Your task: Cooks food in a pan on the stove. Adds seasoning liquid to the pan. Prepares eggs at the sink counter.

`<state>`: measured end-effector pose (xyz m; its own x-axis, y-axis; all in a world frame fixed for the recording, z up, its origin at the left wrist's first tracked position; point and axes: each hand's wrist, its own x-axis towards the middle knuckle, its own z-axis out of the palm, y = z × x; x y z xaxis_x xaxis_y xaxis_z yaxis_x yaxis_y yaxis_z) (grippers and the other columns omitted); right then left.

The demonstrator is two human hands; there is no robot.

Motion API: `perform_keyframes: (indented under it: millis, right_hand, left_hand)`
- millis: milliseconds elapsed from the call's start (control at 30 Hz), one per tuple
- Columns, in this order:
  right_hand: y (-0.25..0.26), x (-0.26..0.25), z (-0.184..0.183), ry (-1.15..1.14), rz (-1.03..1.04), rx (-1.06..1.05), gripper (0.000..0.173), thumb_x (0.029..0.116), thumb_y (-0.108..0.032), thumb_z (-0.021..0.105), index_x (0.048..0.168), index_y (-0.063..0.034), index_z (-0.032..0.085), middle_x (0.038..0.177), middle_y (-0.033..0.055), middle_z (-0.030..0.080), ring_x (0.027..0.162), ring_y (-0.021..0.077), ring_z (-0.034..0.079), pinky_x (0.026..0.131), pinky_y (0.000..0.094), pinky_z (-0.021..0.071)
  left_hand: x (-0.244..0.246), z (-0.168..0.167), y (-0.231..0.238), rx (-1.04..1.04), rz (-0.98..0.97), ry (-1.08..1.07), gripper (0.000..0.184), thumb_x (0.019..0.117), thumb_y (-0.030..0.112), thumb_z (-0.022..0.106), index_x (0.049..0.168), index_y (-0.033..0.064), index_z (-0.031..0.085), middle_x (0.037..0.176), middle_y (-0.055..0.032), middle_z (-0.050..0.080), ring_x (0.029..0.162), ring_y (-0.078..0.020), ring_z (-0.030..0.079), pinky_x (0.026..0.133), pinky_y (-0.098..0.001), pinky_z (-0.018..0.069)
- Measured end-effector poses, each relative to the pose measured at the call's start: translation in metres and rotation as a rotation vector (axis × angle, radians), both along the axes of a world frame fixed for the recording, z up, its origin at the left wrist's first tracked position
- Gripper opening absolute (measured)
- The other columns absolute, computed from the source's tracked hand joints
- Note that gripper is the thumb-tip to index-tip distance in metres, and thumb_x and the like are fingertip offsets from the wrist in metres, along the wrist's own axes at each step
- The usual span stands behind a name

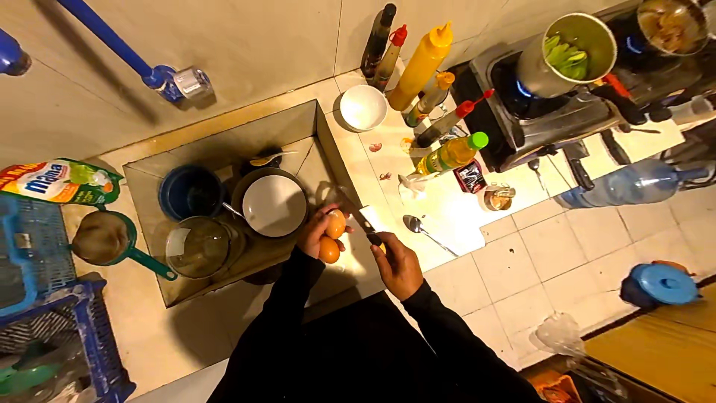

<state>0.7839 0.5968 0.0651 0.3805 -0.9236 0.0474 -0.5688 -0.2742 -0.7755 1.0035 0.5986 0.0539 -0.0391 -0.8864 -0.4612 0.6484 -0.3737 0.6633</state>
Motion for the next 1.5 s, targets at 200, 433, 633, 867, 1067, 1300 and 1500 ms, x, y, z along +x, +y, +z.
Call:
perform_keyframes:
  millis: [200, 433, 633, 867, 1067, 1300, 1500]
  right_hand:
    - [-0.005, -0.012, 0.004, -0.074, -0.03, -0.028, 0.031, 0.104, -0.024, 0.056, 0.118, 0.0015, 0.066, 0.082, 0.0068, 0.068, 0.061, 0.0099, 0.059, 0.057, 0.0285, 0.0538]
    - [-0.008, -0.025, 0.0, -0.076, 0.003, 0.021, 0.033, 0.105, -0.027, 0.055, 0.12, 0.0007, 0.065, 0.08, 0.0053, 0.067, 0.06, 0.0083, 0.058, 0.056, 0.0269, 0.0529]
    - [0.0, -0.024, 0.009, -0.052, 0.072, -0.061, 0.033, 0.1044, -0.026, 0.055, 0.119, 0.0023, 0.067, 0.086, 0.0091, 0.07, 0.063, 0.0099, 0.06, 0.058, 0.0266, 0.0544]
    - [-0.004, -0.027, 0.011, 0.063, 0.139, -0.125, 0.033, 0.1042, -0.028, 0.054, 0.116, -0.0025, 0.071, 0.088, 0.0088, 0.07, 0.063, 0.0143, 0.061, 0.056, 0.0317, 0.0541]
    - [-0.015, -0.031, 0.013, 0.082, 0.141, -0.102, 0.034, 0.1047, -0.029, 0.053, 0.117, -0.0026, 0.071, 0.089, 0.0095, 0.071, 0.063, 0.015, 0.062, 0.057, 0.0332, 0.0551]
    - [-0.001, 0.002, -0.004, -0.285, 0.007, 0.331, 0.054, 0.0849, -0.031, 0.083, 0.119, 0.0041, 0.061, 0.084, 0.0034, 0.067, 0.067, 0.0066, 0.061, 0.06, 0.0247, 0.0545]
    - [0.016, 0.031, -0.02, -0.476, -0.209, 0.456, 0.059, 0.0794, -0.025, 0.087, 0.123, 0.0014, 0.059, 0.093, 0.0071, 0.071, 0.067, 0.0086, 0.065, 0.057, 0.0249, 0.0561]
  left_hand:
    - [0.001, 0.001, 0.001, -0.015, -0.067, 0.002, 0.052, 0.1022, 0.025, 0.031, 0.15, 0.0083, 0.044, 0.127, -0.0177, 0.068, 0.079, -0.0189, 0.073, 0.058, -0.0252, 0.0576]
    - [0.006, -0.016, 0.008, -0.024, -0.037, 0.005, 0.08, 0.0791, 0.042, 0.082, 0.142, 0.002, 0.052, 0.108, -0.0143, 0.071, 0.072, -0.0164, 0.071, 0.056, -0.0247, 0.0588]
    - [-0.006, -0.01, 0.008, 0.026, -0.021, 0.086, 0.055, 0.1071, 0.047, 0.029, 0.138, 0.0066, 0.051, 0.098, -0.0132, 0.07, 0.063, -0.0161, 0.067, 0.055, -0.0255, 0.0576]
    - [0.001, -0.006, 0.006, -0.094, -0.176, -0.078, 0.062, 0.1054, 0.039, 0.012, 0.149, 0.0073, 0.044, 0.112, -0.0146, 0.07, 0.065, -0.018, 0.069, 0.051, -0.0286, 0.0579]
    - [0.006, -0.001, 0.003, -0.179, -0.287, -0.272, 0.06, 0.1039, 0.038, 0.019, 0.144, 0.0055, 0.049, 0.11, -0.0091, 0.071, 0.065, -0.0125, 0.067, 0.052, -0.0257, 0.0568]
    - [-0.031, -0.008, 0.01, 0.042, 0.122, -0.241, 0.046, 0.1043, 0.023, 0.032, 0.146, 0.0119, 0.046, 0.113, -0.0148, 0.068, 0.069, -0.0207, 0.068, 0.056, -0.0331, 0.0589]
    - [-0.067, -0.014, 0.0, 0.165, 0.287, -0.221, 0.045, 0.1048, 0.025, 0.037, 0.147, 0.0133, 0.045, 0.117, -0.0149, 0.062, 0.092, -0.0214, 0.065, 0.079, -0.0377, 0.0566]
